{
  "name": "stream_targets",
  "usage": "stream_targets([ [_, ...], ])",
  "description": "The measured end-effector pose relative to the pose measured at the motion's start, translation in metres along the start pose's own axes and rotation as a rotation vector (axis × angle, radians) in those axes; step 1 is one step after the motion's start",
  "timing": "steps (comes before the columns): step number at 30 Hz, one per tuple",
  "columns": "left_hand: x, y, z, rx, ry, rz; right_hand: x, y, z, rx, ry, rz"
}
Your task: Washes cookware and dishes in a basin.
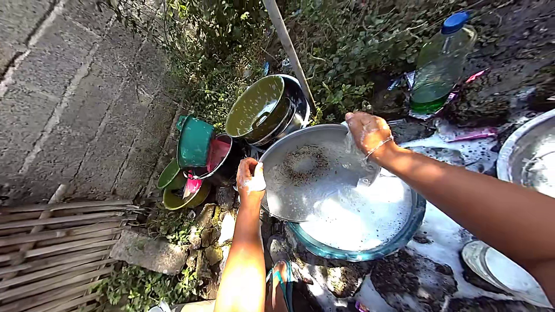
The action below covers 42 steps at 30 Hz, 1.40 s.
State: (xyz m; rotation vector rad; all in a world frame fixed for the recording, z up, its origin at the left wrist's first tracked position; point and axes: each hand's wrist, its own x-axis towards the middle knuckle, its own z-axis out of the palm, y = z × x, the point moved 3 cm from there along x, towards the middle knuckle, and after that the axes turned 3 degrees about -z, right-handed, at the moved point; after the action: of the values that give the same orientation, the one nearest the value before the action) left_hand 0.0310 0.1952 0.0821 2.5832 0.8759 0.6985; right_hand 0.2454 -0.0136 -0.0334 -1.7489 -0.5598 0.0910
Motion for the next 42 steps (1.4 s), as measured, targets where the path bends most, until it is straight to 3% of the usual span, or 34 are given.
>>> stream_targets([
  [5, -0.002, -0.005, 0.007, -0.076, 0.029, 0.131, 0.0, 0.002, 0.0, -0.027, -0.021, 0.037],
  [10, -0.004, -0.015, 0.006, -0.204, 0.011, 0.09, 0.0, 0.002, 0.0, -0.016, -0.018, 0.032],
  [15, -0.003, 0.002, 0.009, 0.01, 0.114, 0.138, 0.0, -0.001, 0.002, -0.013, -0.015, 0.037],
  [20, 0.011, 0.033, 0.031, 0.153, 0.095, 0.214, 0.001, -0.001, 0.003, -0.052, -0.044, 0.065],
  [27, 0.019, 0.059, 0.057, 0.317, 0.184, 0.04, 0.003, 0.0, 0.005, -0.047, -0.005, 0.037],
  [33, 0.02, 0.056, 0.062, 0.37, 0.215, 0.017, 0.003, 0.001, 0.005, -0.048, 0.009, 0.003],
  [42, 0.027, 0.051, 0.042, 0.374, 0.024, 0.008, 0.001, -0.005, 0.003, -0.074, 0.018, -0.053],
])
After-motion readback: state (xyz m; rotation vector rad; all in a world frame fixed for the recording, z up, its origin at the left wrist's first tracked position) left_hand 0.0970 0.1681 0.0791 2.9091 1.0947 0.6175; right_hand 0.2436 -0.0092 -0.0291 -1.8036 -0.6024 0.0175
